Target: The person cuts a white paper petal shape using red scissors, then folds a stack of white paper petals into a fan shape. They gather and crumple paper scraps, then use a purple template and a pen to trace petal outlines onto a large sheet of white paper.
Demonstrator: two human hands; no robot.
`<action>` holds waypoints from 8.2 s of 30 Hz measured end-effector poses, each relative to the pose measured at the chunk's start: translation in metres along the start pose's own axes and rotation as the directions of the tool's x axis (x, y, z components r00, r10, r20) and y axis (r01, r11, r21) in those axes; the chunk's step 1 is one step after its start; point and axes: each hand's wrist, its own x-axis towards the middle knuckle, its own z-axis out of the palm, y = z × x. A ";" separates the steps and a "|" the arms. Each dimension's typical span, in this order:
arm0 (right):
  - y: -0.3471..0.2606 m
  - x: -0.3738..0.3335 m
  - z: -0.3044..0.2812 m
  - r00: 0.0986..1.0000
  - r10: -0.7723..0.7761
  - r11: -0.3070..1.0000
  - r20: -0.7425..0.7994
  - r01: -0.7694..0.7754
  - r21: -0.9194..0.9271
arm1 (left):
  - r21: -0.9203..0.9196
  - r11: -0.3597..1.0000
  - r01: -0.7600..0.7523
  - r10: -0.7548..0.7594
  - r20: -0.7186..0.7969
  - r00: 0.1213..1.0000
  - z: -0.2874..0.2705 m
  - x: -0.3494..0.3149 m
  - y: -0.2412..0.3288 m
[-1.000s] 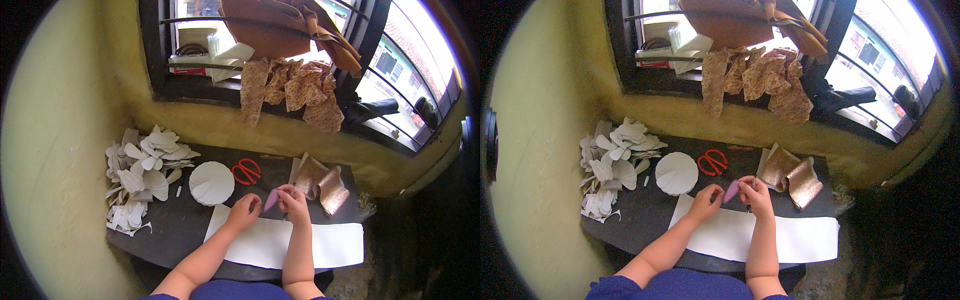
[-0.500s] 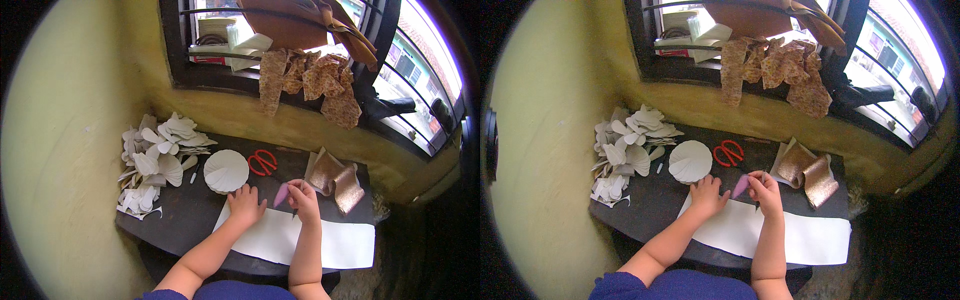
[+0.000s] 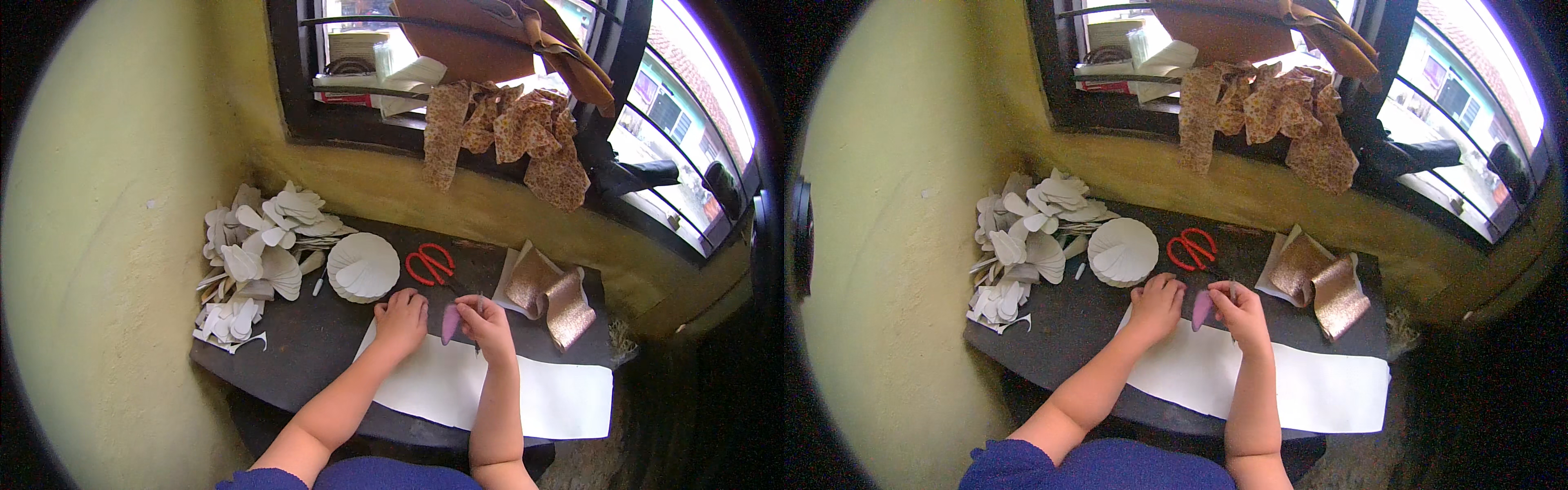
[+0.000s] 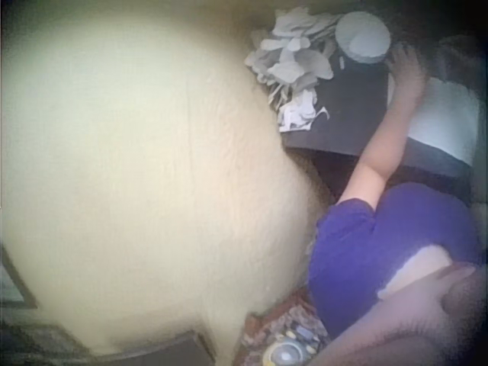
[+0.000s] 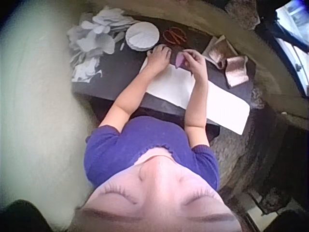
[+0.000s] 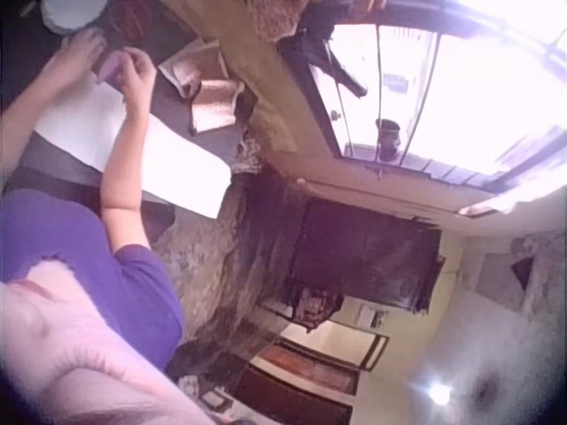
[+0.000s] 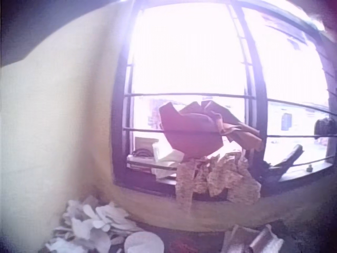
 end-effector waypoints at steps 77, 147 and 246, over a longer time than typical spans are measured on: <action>0.002 0.002 0.011 0.957 -0.205 0.923 -0.203 0.258 0.284 | 0.315 0.922 -0.225 0.096 0.376 0.922 -0.057 -0.139 -0.009; 0.003 0.001 0.009 0.977 -0.196 0.968 -0.082 0.206 0.141 | 0.319 0.947 -0.046 -0.015 0.187 0.982 -0.035 -0.071 -0.023; -0.001 -0.053 0.095 0.854 0.117 0.467 0.507 0.403 -0.787 | -0.028 0.973 0.230 -0.231 -0.183 0.956 -0.084 -0.149 -0.051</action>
